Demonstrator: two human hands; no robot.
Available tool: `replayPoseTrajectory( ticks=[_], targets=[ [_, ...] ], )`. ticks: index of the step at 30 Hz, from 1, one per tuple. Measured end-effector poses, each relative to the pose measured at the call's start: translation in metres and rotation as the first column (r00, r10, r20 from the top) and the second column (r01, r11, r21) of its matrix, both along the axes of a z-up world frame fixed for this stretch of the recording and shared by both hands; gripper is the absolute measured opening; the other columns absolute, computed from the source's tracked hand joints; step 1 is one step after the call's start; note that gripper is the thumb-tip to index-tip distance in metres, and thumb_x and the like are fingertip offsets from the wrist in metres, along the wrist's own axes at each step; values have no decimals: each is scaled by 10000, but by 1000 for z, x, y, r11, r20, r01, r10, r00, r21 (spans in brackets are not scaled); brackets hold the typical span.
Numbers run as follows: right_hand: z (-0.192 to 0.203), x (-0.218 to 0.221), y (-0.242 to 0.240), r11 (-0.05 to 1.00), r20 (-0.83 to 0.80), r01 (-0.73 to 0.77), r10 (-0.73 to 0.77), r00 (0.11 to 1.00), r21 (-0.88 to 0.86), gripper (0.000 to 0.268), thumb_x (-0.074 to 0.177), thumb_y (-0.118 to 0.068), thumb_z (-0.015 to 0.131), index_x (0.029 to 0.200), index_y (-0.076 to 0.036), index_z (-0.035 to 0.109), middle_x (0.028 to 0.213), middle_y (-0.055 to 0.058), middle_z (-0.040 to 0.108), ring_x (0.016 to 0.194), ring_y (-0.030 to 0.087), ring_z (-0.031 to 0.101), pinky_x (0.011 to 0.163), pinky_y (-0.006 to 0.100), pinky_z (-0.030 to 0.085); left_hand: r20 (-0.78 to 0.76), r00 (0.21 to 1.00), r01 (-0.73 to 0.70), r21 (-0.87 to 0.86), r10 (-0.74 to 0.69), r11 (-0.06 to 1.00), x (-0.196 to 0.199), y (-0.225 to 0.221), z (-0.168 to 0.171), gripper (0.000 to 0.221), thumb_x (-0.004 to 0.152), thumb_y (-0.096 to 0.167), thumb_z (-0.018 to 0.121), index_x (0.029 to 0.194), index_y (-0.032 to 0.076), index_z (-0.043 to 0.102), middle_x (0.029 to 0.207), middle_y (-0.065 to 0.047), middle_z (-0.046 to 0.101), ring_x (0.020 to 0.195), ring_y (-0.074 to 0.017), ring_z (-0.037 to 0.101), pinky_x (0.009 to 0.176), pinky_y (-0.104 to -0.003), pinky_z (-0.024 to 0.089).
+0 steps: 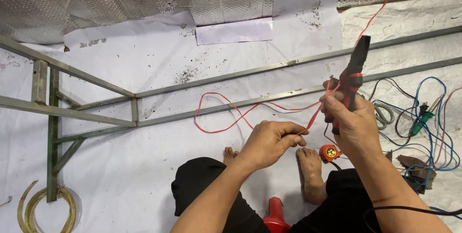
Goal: Stripping insulation from electrical wires using pliers and twisting the ends together to form a connection.
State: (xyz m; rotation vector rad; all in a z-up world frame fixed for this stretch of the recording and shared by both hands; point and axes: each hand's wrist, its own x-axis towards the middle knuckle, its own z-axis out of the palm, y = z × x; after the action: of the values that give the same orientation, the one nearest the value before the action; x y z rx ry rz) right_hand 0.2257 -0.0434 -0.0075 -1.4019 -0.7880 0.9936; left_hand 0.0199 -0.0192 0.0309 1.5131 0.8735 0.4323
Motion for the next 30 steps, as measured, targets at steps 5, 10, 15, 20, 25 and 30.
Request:
replayPoseTrajectory(
  ticks=[5, 10, 15, 20, 25, 30],
  targets=[
    [3, -3, -8, 997, 200, -75, 68, 977, 31, 169, 971, -208, 743, 1021, -49, 719, 965, 133, 751, 797, 163, 606, 708, 282, 478, 34, 990, -135, 36, 134, 990, 2, 1, -23, 205, 983, 91, 636, 1139, 117, 767, 846, -41, 798, 791, -152, 774, 766, -294, 608],
    [23, -23, -8, 976, 251, -216, 212, 944, -13, 229, 909, -199, 761, 1079, -45, 766, 1099, 142, 734, 982, 195, 651, 868, 362, 532, 219, 966, -98, -179, 136, 979, 2, 2, -31, 218, 1001, 54, 613, 1177, 44, 741, 886, -114, 783, 799, -174, 759, 718, -265, 595],
    [10, -14, -8, 972, 239, -236, 225, 945, 19, 190, 890, -148, 783, 1032, -21, 793, 1024, 142, 671, 936, 200, 652, 876, 373, 555, 178, 981, -47, -163, 76, 985, -3, 4, -18, 211, 1002, 86, 632, 1172, 34, 745, 868, -109, 776, 790, -185, 751, 723, -284, 590],
    [32, 6, 2, 992, 97, 123, -120, 988, -28, 247, 986, -201, 709, 1205, -91, 676, 788, -60, 533, 649, 36, 453, 602, 196, 366, -446, 887, 107, -50, -118, 993, -11, 11, 18, 253, 941, 270, 542, 1060, 228, 762, 1071, 79, 802, 1082, -183, 707, 930, -333, 498],
    [34, 42, 5, 939, -113, 342, -338, 934, 22, 170, 1029, -239, 743, 1165, -184, 658, 975, -83, 629, 781, 40, 597, 719, 193, 559, -556, 822, 183, 52, -124, 982, -15, 11, -2, 284, 971, 254, 449, 1062, 231, 717, 903, 91, 771, 900, -223, 672, 821, -382, 475],
    [21, 39, 5, 942, -39, 332, -330, 943, 47, 227, 1053, -387, 693, 1151, -183, 680, 1044, -69, 684, 803, 2, 638, 728, 182, 553, -446, 894, 5, 82, 32, 997, -10, 11, 0, 218, 995, 293, 539, 902, 207, 717, 858, 105, 780, 802, -175, 691, 763, -333, 504]
  ],
)
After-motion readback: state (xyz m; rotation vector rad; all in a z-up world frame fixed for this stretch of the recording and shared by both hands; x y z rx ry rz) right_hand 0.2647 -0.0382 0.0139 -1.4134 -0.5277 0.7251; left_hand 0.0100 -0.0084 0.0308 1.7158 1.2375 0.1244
